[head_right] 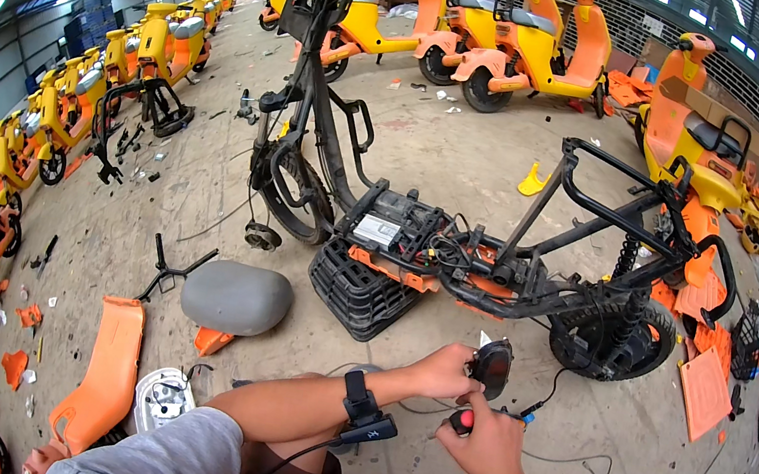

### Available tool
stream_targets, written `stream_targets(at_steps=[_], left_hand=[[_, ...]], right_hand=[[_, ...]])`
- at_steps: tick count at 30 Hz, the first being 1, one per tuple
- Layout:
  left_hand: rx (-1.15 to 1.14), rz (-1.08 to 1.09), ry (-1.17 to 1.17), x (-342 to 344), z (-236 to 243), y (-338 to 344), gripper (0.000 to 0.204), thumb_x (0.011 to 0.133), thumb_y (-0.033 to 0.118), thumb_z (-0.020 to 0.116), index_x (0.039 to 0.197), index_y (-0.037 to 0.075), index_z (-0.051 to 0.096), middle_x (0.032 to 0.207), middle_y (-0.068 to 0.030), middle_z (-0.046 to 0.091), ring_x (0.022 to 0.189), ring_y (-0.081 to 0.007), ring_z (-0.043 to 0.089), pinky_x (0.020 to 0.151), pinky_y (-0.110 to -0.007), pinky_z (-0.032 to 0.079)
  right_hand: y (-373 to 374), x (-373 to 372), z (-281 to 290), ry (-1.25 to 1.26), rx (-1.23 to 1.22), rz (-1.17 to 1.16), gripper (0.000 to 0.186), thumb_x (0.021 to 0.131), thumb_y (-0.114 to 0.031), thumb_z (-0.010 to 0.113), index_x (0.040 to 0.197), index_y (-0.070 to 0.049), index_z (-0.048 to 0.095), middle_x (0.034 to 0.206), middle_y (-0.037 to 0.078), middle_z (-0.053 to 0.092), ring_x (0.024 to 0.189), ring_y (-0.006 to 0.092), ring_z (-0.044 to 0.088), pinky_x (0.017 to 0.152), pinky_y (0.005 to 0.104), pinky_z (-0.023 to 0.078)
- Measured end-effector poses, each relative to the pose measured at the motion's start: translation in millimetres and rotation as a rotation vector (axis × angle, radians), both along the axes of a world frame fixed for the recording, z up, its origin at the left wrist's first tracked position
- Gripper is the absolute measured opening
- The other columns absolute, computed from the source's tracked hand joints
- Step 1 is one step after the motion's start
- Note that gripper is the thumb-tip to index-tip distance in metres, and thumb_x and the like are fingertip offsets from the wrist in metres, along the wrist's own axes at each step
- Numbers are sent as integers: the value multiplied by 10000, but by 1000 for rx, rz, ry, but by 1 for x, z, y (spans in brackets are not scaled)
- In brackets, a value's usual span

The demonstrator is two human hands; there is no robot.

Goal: The person uses a screwdriver to pry open a black plastic scooter part, then repeatedly inserts and removes a metal bracket from the scooter frame while holding the part.

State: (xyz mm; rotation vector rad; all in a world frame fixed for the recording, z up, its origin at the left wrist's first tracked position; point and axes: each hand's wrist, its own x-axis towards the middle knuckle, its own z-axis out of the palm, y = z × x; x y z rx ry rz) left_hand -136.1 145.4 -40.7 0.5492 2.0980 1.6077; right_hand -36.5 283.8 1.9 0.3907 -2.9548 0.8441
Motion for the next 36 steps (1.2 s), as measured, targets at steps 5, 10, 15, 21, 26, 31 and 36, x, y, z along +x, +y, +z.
stream_targets(at_steps=[5,10,15,21,26,31,36], left_hand=[[146,5,-34,-5,-19,9,202,778,75,674,939,-46,656,689,-89,669,620,-136,646,580,-301,512],[-208,13,77,1,23,3,244,798,153,693,882,-71,650,720,-105,679,642,-134,644,543,-286,510],[-76,56,32,-8,2,-4,102,807,49,675,873,-28,667,710,-57,665,586,-99,620,496,-251,467],[1,59,-94,-1,8,1,158,809,6,660,964,-24,652,886,-74,679,663,-117,646,525,-253,487],[-6,67,-97,-1,11,-1,165,814,9,659,977,-17,655,924,-70,675,703,-118,647,584,-262,508],[50,93,-158,2,16,4,157,829,32,672,973,-22,648,895,-79,675,709,-139,649,613,-274,526],[85,121,-194,3,20,0,180,841,41,676,997,-36,630,913,-104,673,744,-177,676,620,-277,541]], right_hand=[[5,1,-7,-12,-48,-52,490,696,-322,704,1128,-150,550,714,92,666,684,345,659,637,446,518],[17,-4,-10,-136,-58,-37,634,709,-369,675,1275,-163,475,751,148,670,718,367,659,636,465,525],[13,-7,-21,-47,-44,-9,539,714,-329,650,1169,-73,516,668,171,640,659,395,633,598,496,496],[19,-5,-26,-49,-67,10,507,702,-320,670,1105,-38,547,688,157,651,644,387,632,585,479,493],[16,-4,-22,-113,-9,7,739,692,-338,677,1284,48,460,765,157,675,706,376,657,628,462,518],[18,-8,-30,-183,18,14,684,688,-359,697,1217,32,512,819,177,678,786,371,661,680,454,526],[17,-9,-37,-120,-3,23,532,705,-356,684,1084,-3,558,734,167,668,710,385,652,639,479,507]])
